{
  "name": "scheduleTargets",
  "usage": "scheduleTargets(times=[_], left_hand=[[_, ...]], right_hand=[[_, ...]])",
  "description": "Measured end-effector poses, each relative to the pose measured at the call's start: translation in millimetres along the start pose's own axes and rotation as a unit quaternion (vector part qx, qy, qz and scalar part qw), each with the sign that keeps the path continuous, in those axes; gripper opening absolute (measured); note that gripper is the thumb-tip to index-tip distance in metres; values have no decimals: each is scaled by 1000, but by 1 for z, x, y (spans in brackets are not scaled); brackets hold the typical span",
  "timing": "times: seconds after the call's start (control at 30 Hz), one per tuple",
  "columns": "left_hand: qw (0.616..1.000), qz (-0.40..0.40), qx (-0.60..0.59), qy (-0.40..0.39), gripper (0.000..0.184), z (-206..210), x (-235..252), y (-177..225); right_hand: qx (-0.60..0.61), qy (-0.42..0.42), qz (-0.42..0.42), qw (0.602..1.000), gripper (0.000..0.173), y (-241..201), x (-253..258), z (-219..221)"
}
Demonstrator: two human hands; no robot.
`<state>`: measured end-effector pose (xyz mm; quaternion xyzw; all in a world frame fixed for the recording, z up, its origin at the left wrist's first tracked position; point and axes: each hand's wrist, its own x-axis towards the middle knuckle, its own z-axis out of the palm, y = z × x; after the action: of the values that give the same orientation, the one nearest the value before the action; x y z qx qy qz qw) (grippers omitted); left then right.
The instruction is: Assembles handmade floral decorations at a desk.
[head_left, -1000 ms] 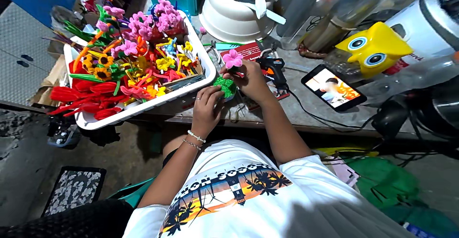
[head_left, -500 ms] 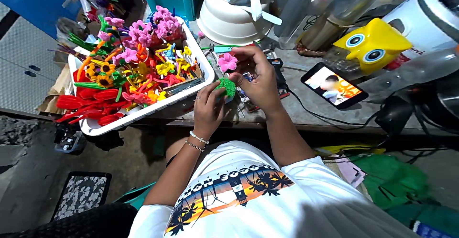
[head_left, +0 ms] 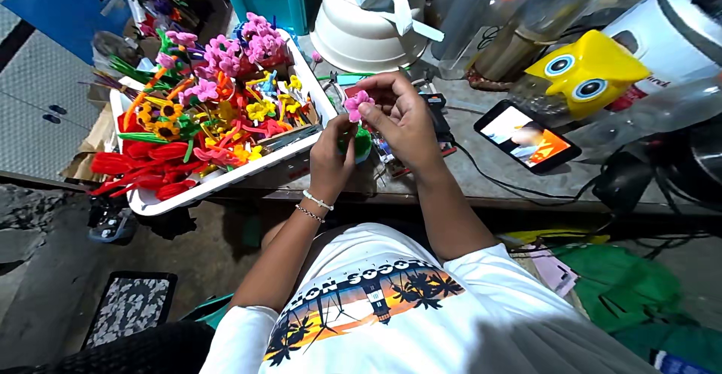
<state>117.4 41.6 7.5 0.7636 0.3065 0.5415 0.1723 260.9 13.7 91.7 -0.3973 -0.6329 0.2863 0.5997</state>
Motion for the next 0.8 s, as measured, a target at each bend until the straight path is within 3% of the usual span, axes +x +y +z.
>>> scheduleTargets(times=[0.4, 0.63, 0.8], left_hand=[[1000, 6, -19, -3, 30, -1, 1, -1], [1000, -6, 0, -4, 34, -3, -1, 4], [1000, -8, -8, -17, 34, -5, 0, 5]], right_hand=[[34, 22, 0, 999, 26, 12, -9, -8], [7, 6, -30, 999, 38, 14, -13, 1], [-1, 41, -39, 998, 35, 19, -13, 5]])
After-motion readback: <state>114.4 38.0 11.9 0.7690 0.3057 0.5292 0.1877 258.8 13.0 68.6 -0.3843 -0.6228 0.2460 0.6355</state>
